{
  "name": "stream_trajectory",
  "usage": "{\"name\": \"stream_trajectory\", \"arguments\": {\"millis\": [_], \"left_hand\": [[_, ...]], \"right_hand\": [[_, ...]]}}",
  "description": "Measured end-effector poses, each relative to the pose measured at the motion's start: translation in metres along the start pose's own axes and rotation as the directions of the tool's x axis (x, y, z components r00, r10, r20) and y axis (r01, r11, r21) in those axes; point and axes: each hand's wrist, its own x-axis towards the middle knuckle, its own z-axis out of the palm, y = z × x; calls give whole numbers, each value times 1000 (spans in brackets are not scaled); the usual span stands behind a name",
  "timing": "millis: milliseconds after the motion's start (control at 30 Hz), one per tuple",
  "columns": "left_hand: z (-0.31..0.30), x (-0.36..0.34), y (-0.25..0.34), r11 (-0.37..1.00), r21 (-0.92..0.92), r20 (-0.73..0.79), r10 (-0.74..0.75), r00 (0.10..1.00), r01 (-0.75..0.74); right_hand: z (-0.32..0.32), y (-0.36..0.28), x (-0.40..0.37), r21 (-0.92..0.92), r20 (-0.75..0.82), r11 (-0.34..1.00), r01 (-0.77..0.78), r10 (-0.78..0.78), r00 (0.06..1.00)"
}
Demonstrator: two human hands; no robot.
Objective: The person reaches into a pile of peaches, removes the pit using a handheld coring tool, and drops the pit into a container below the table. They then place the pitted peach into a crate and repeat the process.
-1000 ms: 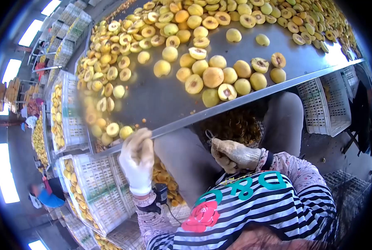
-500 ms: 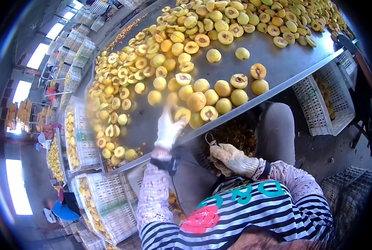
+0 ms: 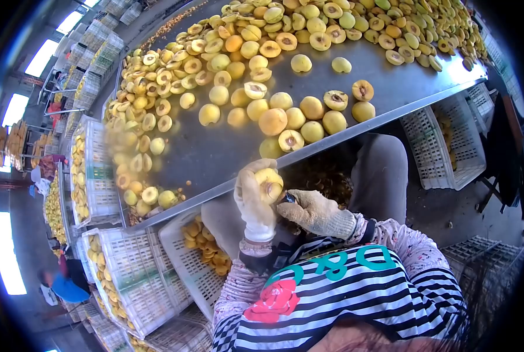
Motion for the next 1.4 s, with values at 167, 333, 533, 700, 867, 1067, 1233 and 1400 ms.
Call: {"name": "stream_trajectory", "arguments": {"millis": [167,333,533,700,867,1067,1233,1400], "left_hand": [[-15,-9,8,988,155,-26,28,999,-24],[-27,-14,-4,997,-31,-16,77,997,-78],[-48,-4,8,958,94,65,-279,958,272],[-58,11,15,933,282,206,-288,935,225],[-60,2,-15,953,273,129,-170,977,130],[-62,22,35,903,417,430,-100,897,-99],[-30,-5,2,933,-286,1,-227,974,218],[-18,-10,7,919,-320,-113,-281,953,233]], "right_hand": [[6,-16,1,-90,49,995,-35,39,998],[14,-13,22,-284,78,956,65,-44,996],[21,-11,31,-701,35,709,73,-68,997],[19,2,36,-573,56,816,76,-53,997],[28,13,37,-258,67,964,-72,92,993],[27,18,41,29,139,995,-95,90,986],[25,4,31,337,266,909,-245,157,951],[34,4,27,-42,-35,991,124,-126,991]]}}
